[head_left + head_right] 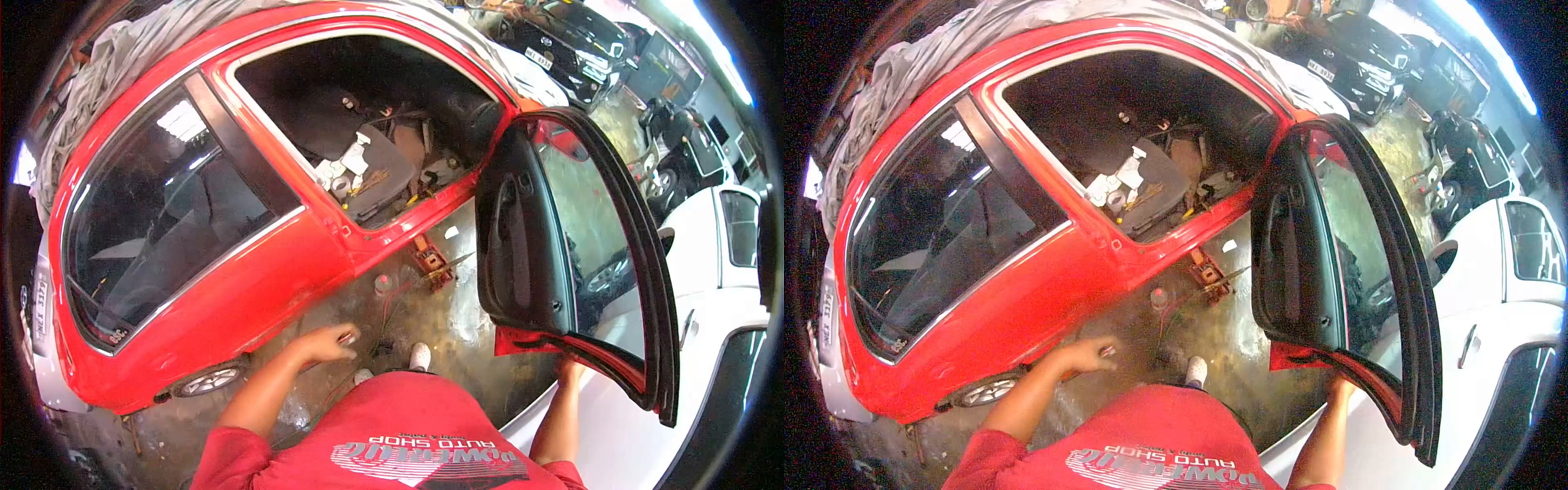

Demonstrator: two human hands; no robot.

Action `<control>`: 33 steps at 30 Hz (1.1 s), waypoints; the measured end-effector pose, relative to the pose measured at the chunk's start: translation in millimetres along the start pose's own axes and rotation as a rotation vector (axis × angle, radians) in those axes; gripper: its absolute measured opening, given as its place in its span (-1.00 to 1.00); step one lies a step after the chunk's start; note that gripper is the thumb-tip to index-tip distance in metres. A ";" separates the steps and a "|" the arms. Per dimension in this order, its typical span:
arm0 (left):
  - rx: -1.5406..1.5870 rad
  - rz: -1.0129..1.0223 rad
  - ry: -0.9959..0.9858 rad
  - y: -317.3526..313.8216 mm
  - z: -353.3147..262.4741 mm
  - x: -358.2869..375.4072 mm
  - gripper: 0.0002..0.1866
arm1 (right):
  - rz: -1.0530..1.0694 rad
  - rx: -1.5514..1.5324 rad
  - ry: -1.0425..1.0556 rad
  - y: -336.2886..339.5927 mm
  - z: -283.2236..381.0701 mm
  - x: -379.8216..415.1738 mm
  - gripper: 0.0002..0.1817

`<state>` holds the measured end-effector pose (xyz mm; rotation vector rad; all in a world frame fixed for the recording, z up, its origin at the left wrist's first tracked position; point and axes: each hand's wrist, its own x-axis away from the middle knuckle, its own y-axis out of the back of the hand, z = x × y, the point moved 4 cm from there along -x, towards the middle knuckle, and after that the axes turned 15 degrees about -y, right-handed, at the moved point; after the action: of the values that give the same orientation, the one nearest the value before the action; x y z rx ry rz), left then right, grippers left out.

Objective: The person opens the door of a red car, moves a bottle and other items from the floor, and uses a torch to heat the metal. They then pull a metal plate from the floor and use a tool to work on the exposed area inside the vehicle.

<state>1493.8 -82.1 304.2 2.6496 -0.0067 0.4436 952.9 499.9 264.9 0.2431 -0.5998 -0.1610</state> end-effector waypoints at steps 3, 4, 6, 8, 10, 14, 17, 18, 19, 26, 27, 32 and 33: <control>0.131 0.106 0.211 -75.3 100.9 64.1 -0.31 | 0.021 0.052 -0.028 6.3 -12.6 -22.9 -0.89; 0.238 0.228 0.507 -84.8 91.0 90.3 -0.31 | 0.034 0.055 -0.026 10.0 -16.9 -33.3 -0.92; 0.308 0.255 0.568 -135.2 121.9 123.4 -0.32 | 0.116 0.032 0.053 18.1 -30.4 -69.6 -0.91; 0.363 0.255 0.701 -141.0 96.9 142.6 -0.35 | 0.201 0.011 0.131 21.6 -35.4 -76.4 -0.90; 0.463 0.273 0.896 -161.7 111.4 165.3 -0.42 | 0.047 0.060 0.174 8.2 -22.6 -49.0 -0.86; 0.554 0.112 0.883 -151.1 123.1 183.5 -0.36 | -0.052 0.147 0.059 3.2 -5.5 -19.8 -0.84; 0.524 0.052 0.892 -124.3 116.3 194.7 -0.28 | -0.059 -0.024 0.069 18.9 -16.7 -71.8 -0.78; 0.520 0.058 0.890 -114.6 105.7 198.6 -0.28 | -0.064 -0.055 0.071 27.7 -21.2 -91.1 -0.77; 0.483 0.022 0.896 -102.5 94.2 202.4 -0.33 | -0.070 -0.087 0.073 35.9 -25.1 -108.9 -0.75; 0.543 0.076 1.061 -118.9 119.2 232.3 -0.29 | 0.028 -0.239 0.038 39.8 12.9 -78.4 -0.79; 0.538 0.075 1.064 -123.2 115.0 233.5 -0.29 | 0.029 -0.242 0.034 40.2 17.5 -76.9 -0.79; 0.644 0.047 1.108 -140.4 100.6 230.4 -0.27 | -0.236 -0.176 -0.051 67.7 42.6 -85.5 -0.66; 0.641 0.045 1.116 -142.4 100.5 230.3 -0.27 | -0.211 -0.216 -0.075 77.1 42.2 -103.5 -0.62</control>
<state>1754.2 17.8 228.9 2.5418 0.4840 2.1434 850.4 589.0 264.0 0.0911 -0.6251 -0.4374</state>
